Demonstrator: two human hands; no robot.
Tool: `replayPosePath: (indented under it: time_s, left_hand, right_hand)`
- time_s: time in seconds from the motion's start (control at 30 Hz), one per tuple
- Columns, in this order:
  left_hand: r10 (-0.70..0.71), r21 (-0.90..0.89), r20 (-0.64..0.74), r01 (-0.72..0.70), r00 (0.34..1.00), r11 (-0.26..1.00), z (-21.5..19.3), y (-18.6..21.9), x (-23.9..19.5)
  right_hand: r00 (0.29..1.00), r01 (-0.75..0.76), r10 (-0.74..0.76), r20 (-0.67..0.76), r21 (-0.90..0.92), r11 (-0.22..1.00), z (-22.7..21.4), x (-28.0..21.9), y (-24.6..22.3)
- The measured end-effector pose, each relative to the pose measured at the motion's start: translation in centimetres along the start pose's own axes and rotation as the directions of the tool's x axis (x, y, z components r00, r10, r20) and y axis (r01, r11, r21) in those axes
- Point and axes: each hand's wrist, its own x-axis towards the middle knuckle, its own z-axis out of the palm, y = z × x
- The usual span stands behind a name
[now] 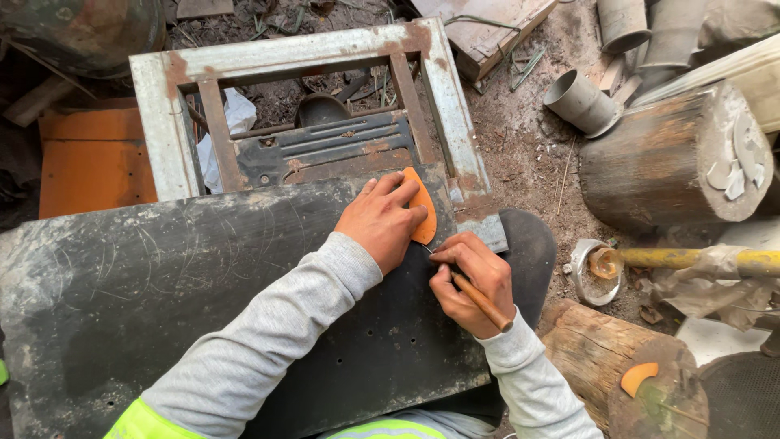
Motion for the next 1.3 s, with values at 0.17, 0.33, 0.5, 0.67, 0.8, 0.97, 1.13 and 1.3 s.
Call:
replayPosePath:
  time_s: [0.17, 0.33, 0.5, 0.67, 0.8, 0.97, 1.13, 1.3]
  left_hand:
    - [-0.032, -0.007, 0.051, 0.033, 0.998, 0.999, -0.4, 0.2, -0.3]
    - [-0.036, 0.031, 0.007, 0.035, 0.999, 0.999, 0.2, 0.8, -0.6]
    - [-0.040, 0.089, -0.161, 0.055, 0.986, 0.994, 2.0, 3.2, -1.5]
    - [-0.109, 0.058, -0.215, 0.124, 0.970, 0.991, 2.2, 4.4, -1.3]
    - [-0.117, 0.055, -0.227, 0.133, 0.967, 0.990, 1.8, 4.5, -1.1]
    - [-0.131, 0.057, -0.217, 0.146, 0.967, 0.988, 1.9, 4.6, -1.0]
    - [-0.138, 0.056, -0.221, 0.153, 0.966, 0.987, 1.9, 4.6, -1.0]
    - [-0.137, 0.077, -0.201, 0.156, 0.970, 0.985, 1.8, 4.6, -1.0]
  right_hand:
    - [0.994, -0.069, 0.073, -0.085, 0.055, 0.996, -0.7, -0.4, 1.7]
    - [0.904, -0.370, 0.426, -0.030, 0.443, 0.817, -4.0, 1.1, 6.1]
    - [0.857, -0.467, 0.514, 0.027, 0.460, 0.755, -4.1, 5.3, 7.8]
    - [0.884, -0.466, 0.404, 0.233, 0.405, 0.786, -2.2, 10.4, 8.1]
    - [0.844, -0.509, 0.366, 0.392, 0.369, 0.778, -0.2, 13.0, 8.5]
    - [0.803, -0.551, 0.394, 0.448, 0.306, 0.776, 0.8, 14.1, 8.6]
    - [0.843, -0.320, 0.164, 0.513, 0.232, 0.919, 0.4, 14.5, 7.8]
    - [0.842, -0.294, 0.186, 0.507, 0.142, 0.945, 1.3, 14.4, 6.9]
